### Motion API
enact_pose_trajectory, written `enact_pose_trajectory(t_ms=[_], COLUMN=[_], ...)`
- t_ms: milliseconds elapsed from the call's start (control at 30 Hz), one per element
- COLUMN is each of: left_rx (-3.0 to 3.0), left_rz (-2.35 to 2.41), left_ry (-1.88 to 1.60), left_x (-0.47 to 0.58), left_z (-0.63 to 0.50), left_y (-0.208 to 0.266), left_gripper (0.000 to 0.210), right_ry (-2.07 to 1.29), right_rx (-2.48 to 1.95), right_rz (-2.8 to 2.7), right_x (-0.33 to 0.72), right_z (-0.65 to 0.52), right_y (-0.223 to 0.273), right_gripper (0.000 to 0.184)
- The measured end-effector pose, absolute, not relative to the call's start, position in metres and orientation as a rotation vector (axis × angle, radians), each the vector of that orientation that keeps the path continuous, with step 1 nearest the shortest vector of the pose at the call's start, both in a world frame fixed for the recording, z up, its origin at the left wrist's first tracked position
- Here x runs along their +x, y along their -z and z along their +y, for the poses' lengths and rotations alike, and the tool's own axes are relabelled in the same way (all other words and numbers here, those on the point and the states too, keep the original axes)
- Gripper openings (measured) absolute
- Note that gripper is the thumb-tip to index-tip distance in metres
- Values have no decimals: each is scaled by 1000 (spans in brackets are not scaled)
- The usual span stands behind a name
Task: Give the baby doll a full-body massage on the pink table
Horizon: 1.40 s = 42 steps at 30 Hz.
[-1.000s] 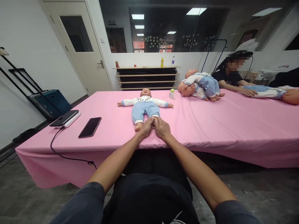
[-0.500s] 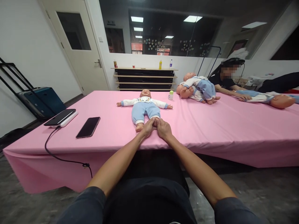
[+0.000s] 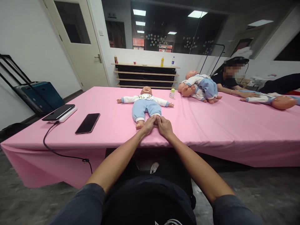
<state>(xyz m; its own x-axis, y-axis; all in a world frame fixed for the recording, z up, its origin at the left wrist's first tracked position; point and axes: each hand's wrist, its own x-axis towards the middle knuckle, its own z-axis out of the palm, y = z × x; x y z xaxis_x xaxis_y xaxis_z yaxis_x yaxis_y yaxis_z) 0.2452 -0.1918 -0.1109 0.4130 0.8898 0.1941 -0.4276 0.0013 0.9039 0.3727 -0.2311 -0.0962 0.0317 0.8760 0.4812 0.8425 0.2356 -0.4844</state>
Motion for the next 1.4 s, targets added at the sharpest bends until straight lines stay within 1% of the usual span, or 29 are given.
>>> enact_pose_trajectory(t_ms=[133, 267, 433, 600, 700, 867, 1167, 1267, 1400], left_rx=[1175, 1131, 1036, 1142, 1192, 1203, 1118, 1089, 1114], left_rz=[526, 519, 510, 510, 520, 603, 619, 603, 523], left_ry=[-1125, -1151, -1125, -1151, -1123, -1136, -1133, -1125, -1124], left_x=[245, 245, 247, 248, 248, 247, 248, 247, 245], left_z=[-190, -190, -190, -191, -190, -184, -189, -191, -190], left_y=[113, 112, 112, 112, 113, 120, 114, 111, 110], left_gripper=[42, 38, 42, 37, 40, 42, 32, 28, 27], right_ry=[-48, -53, -58, -95, -77, -56, -54, -14, 71], right_rx=[-1582, -1524, -1502, -1542, -1571, -1576, -1551, -1558, -1562], right_rz=[-1812, -1852, -1869, -1801, -1772, -1783, -1746, -1760, -1813], right_x=[374, 375, 375, 377, 378, 377, 378, 378, 377], right_z=[-231, -233, -233, -228, -225, -224, -227, -227, -226], right_y=[97, 97, 98, 100, 102, 104, 102, 103, 105], right_gripper=[57, 53, 50, 58, 62, 63, 67, 64, 53])
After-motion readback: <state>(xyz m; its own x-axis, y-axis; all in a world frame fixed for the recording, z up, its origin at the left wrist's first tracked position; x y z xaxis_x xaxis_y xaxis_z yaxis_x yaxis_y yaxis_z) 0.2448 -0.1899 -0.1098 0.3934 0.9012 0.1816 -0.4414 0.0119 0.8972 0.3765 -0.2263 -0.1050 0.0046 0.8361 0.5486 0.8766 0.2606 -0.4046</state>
